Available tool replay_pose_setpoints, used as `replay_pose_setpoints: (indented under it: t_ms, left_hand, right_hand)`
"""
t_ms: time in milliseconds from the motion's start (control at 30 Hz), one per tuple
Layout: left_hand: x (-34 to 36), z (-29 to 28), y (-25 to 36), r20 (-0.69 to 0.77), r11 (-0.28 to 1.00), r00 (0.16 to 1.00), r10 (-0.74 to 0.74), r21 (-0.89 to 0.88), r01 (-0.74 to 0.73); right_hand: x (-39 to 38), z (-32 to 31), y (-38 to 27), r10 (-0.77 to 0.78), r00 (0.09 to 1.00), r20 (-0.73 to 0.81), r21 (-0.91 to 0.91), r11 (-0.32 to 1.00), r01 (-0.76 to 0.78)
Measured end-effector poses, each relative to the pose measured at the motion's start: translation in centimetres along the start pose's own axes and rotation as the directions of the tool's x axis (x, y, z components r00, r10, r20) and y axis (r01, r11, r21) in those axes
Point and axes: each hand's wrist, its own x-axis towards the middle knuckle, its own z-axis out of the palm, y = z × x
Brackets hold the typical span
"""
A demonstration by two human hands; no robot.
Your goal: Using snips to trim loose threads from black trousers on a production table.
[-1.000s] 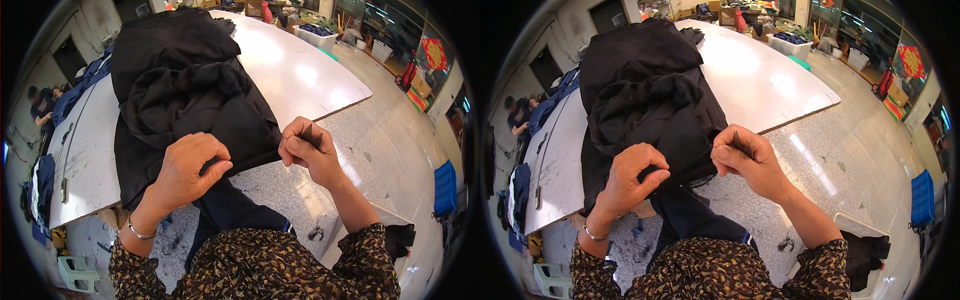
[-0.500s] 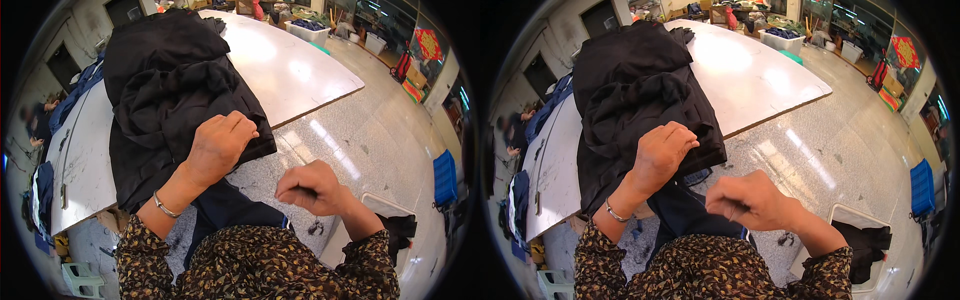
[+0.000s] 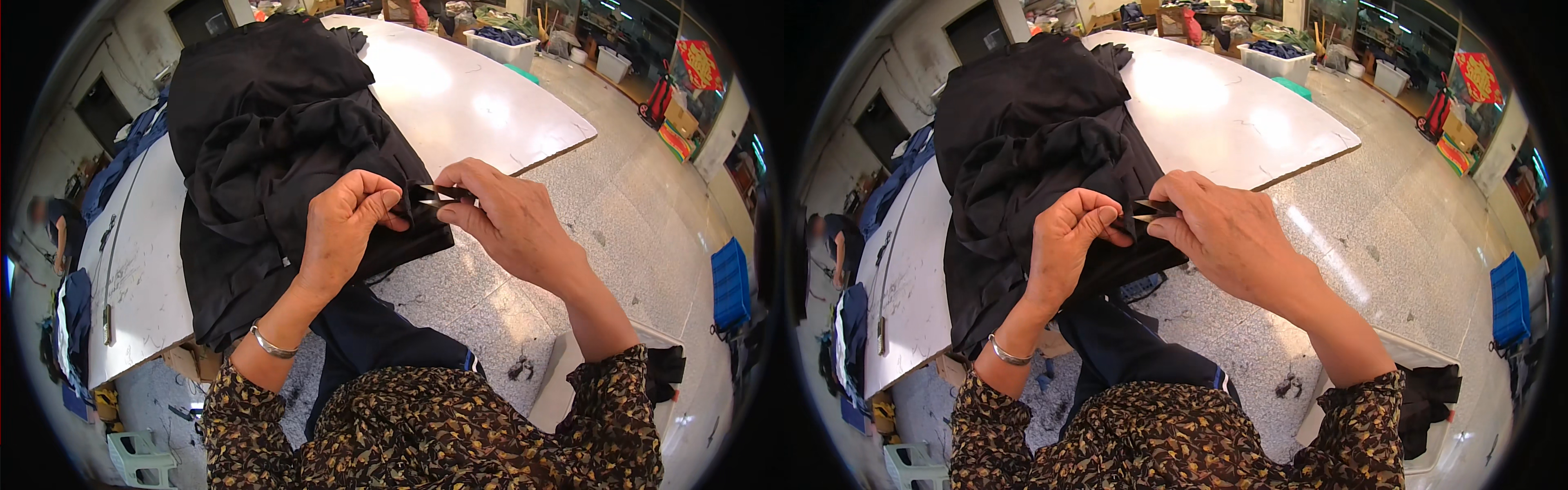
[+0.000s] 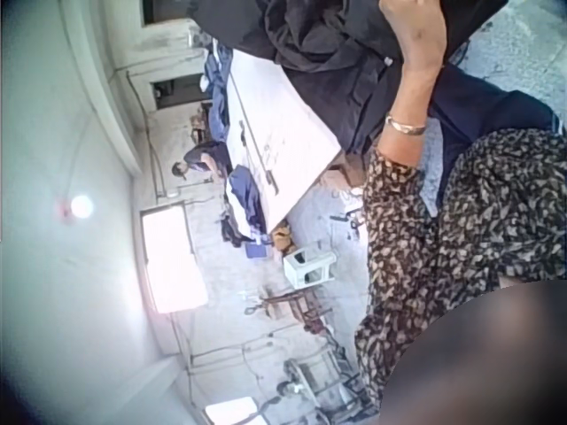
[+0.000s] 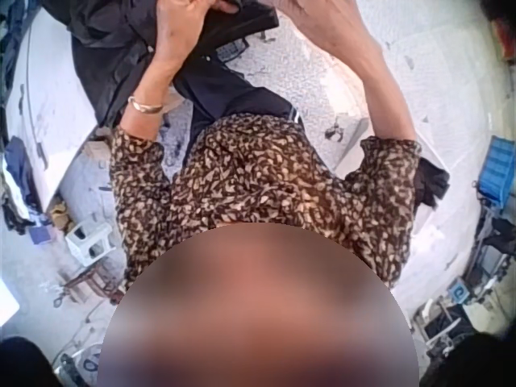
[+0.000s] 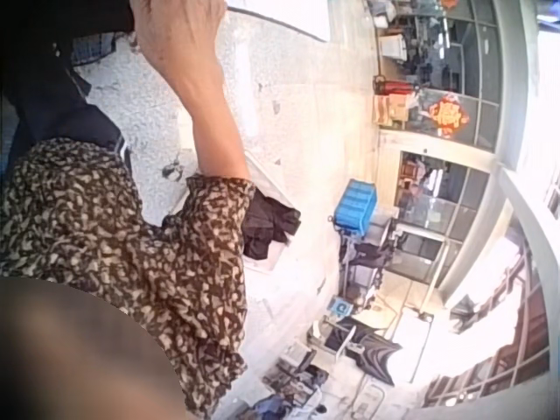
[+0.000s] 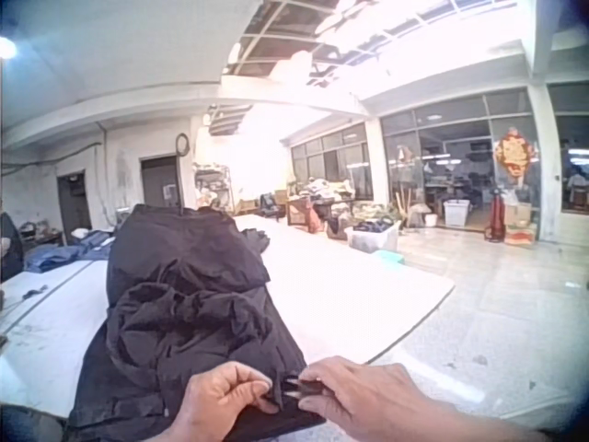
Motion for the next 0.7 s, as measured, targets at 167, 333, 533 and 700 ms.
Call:
replay_pose_setpoints:
  t_ms: [167,333,533,700]
  left_hand:
    - [0.2,0.0,-0.1,-0.003,0.999,1.000,-0.023,-0.027,0.022]
    - [0.4,0.1,-0.2,-0.007,1.000,1.000,0.014,-0.015,-0.014]
    - [0.6,0.5,0.4,-0.011,0.998,1.000,-0.016,-0.057,0.015]
    - [0.7,0.0,0.6,0.012,0.984,0.995,-0.101,-0.147,0.102]
  right_hand:
    - [2.2,0.2,-0.1,-0.039,0.997,0.062,-0.155,0.987,0.048]
    - [2.7,0.5,-0.1,-0.103,0.987,0.123,-0.173,0.977,0.123]
    - [3.1,0.3,-0.6,-0.078,0.989,0.127,-0.222,0.969,0.105]
    - [3.2,-0.6,-1.0,-0.086,0.987,0.137,-0.233,0.966,0.117]
